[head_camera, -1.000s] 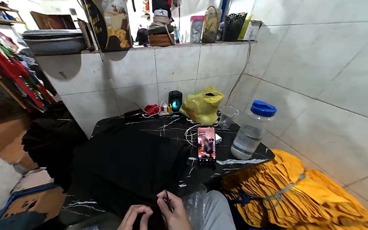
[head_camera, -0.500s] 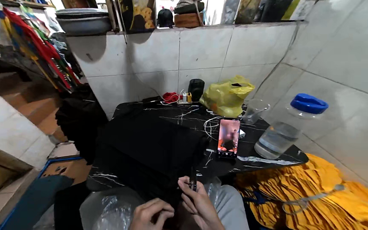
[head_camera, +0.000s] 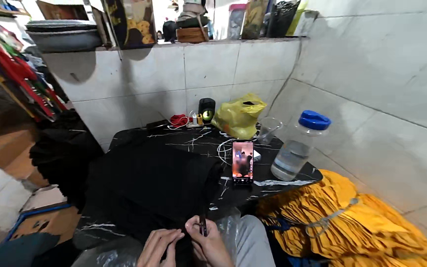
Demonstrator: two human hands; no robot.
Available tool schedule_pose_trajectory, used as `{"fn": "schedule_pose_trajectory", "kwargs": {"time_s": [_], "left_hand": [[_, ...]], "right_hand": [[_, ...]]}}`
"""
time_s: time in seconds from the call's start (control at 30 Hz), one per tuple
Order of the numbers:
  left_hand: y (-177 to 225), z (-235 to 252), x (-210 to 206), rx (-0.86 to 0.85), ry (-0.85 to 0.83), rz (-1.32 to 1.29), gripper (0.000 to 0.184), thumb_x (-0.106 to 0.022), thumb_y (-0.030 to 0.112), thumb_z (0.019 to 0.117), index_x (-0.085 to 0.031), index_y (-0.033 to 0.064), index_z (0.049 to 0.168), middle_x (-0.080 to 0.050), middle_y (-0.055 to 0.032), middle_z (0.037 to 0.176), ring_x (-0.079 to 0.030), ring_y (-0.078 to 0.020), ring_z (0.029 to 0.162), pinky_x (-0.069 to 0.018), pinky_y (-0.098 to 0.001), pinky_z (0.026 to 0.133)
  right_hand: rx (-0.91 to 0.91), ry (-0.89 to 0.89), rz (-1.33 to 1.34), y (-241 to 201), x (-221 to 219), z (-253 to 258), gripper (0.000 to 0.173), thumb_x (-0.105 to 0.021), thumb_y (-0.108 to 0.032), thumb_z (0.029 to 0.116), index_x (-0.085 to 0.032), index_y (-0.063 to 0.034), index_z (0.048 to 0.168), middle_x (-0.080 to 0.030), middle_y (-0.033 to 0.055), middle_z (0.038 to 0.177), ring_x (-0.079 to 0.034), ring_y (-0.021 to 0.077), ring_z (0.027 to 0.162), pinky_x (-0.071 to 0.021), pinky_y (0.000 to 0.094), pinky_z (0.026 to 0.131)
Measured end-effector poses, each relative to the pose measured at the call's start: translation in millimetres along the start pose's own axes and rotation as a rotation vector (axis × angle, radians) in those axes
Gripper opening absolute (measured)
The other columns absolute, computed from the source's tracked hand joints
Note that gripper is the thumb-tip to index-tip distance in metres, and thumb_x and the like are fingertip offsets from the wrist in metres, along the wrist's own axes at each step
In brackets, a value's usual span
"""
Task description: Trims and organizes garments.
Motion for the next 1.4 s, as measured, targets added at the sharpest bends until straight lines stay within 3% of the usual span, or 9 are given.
{"fn": "schedule_pose_trajectory", "kwargs": {"time_s": [0.13,0.3,0.57,0.7,0.87,1.03,1.17,1.27,1.4], "left_hand": [[3.7,3.1,3.6,0.043,-0.005,0.065,0.007,-0.073,0.009,0.0918,-0.078,0.0046,0.092,-0.072,-0.0042,0.089,-0.068,-0.0051,0.087,-0.0558,-0.0172,0.084],[-0.2,2.5,9.5,0.062,-0.045,0.087,0.011,-0.072,0.010,0.0935,-0.079,0.0030,0.098,-0.073,-0.0073,0.093,-0.069,-0.0074,0.091,-0.0560,-0.0186,0.086],[5.1,5.7,15.3,0.076,-0.053,-0.161,0.008,-0.068,0.009,0.0946,-0.072,0.0036,0.091,-0.063,-0.0022,0.087,-0.062,-0.0049,0.083,-0.0554,-0.0180,0.075],[-4.3,7.2,20.6,0.086,-0.070,-0.150,0.006,-0.075,0.011,0.0921,-0.078,0.0061,0.095,-0.071,-0.0025,0.092,-0.068,-0.0076,0.089,-0.0584,-0.0230,0.083],[-6.8,8.1,15.2,0.158,-0.107,-0.101,0.020,-0.064,0.018,0.0999,-0.077,0.0032,0.105,-0.074,-0.0077,0.107,-0.066,-0.0166,0.112,-0.0514,-0.0334,0.103],[11.2,12.5,1.8,0.388,0.065,-0.458,0.031,-0.075,-0.005,0.0853,-0.052,0.0012,0.106,-0.070,-0.0055,0.093,-0.073,-0.0165,0.083,-0.0655,-0.0346,0.078],[13.1,13.5,1.1,0.441,0.161,-0.490,0.023,-0.066,-0.010,0.0891,-0.051,0.0053,0.099,-0.065,-0.0006,0.087,-0.069,-0.0108,0.072,-0.0647,-0.0290,0.063],[15.5,13.4,0.9,0.432,0.133,-0.507,0.020,-0.065,-0.008,0.0905,-0.054,0.0043,0.100,-0.063,-0.0012,0.090,-0.067,-0.0103,0.073,-0.0642,-0.0286,0.064],[15.7,10.7,1.4,0.390,0.012,-0.513,0.034,-0.072,-0.008,0.0853,-0.057,-0.0034,0.116,-0.065,-0.0082,0.111,-0.072,-0.0159,0.096,-0.0663,-0.0329,0.079]], "right_hand": [[0.073,0.009,-0.114,-1.0,-3.7,0.2,0.012,-0.068,-0.012,0.0982,-0.068,-0.0043,0.108,-0.063,-0.0025,0.070,-0.041,-0.0006,0.046,-0.0338,0.0172,0.042],[0.171,0.016,-0.216,-6.8,-8.4,-2.3,0.016,-0.074,-0.003,0.0913,-0.070,0.0008,0.106,-0.073,0.0050,0.093,-0.066,0.0071,0.072,-0.0560,0.0227,0.064],[0.364,0.058,-0.455,-1.5,-4.5,1.7,0.012,-0.076,-0.012,0.0916,-0.072,-0.0017,0.097,-0.069,0.0026,0.087,-0.061,0.0058,0.074,-0.0517,0.0218,0.066],[0.367,0.058,-0.495,-3.7,-6.3,-1.2,0.013,-0.075,-0.014,0.0931,-0.071,-0.0024,0.097,-0.067,0.0023,0.084,-0.061,0.0053,0.072,-0.0510,0.0215,0.064],[0.381,0.056,-0.514,-3.9,-8.7,-1.2,0.015,-0.077,-0.015,0.0917,-0.070,-0.0020,0.093,-0.070,0.0035,0.087,-0.064,0.0068,0.074,-0.0534,0.0234,0.067],[0.476,0.058,-0.687,1.1,-13.9,-2.3,0.020,-0.073,-0.018,0.0950,-0.069,0.0012,0.095,-0.067,0.0098,0.084,-0.064,0.0141,0.076,-0.0551,0.0297,0.072],[0.444,0.045,-0.725,2.2,-14.2,-3.7,0.013,-0.067,-0.012,0.0976,-0.068,0.0010,0.099,-0.069,0.0108,0.088,-0.068,0.0158,0.081,-0.0576,0.0320,0.077],[0.402,0.045,-0.697,3.1,-13.3,-4.5,0.013,-0.063,-0.012,0.0992,-0.067,-0.0003,0.102,-0.069,0.0095,0.085,-0.066,0.0151,0.076,-0.0566,0.0323,0.073],[0.449,0.111,-0.655,0.5,-14.8,-6.9,0.012,-0.067,-0.012,0.0961,-0.067,0.0001,0.099,-0.065,0.0089,0.081,-0.062,0.0126,0.071,-0.0533,0.0287,0.066]]}}
Point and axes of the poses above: each hand's wrist, its own z-axis towards the middle knuckle, its own x-axis out of the back of the hand, y = z × x, the point moved 1 cm from there along z, towards the middle knuckle
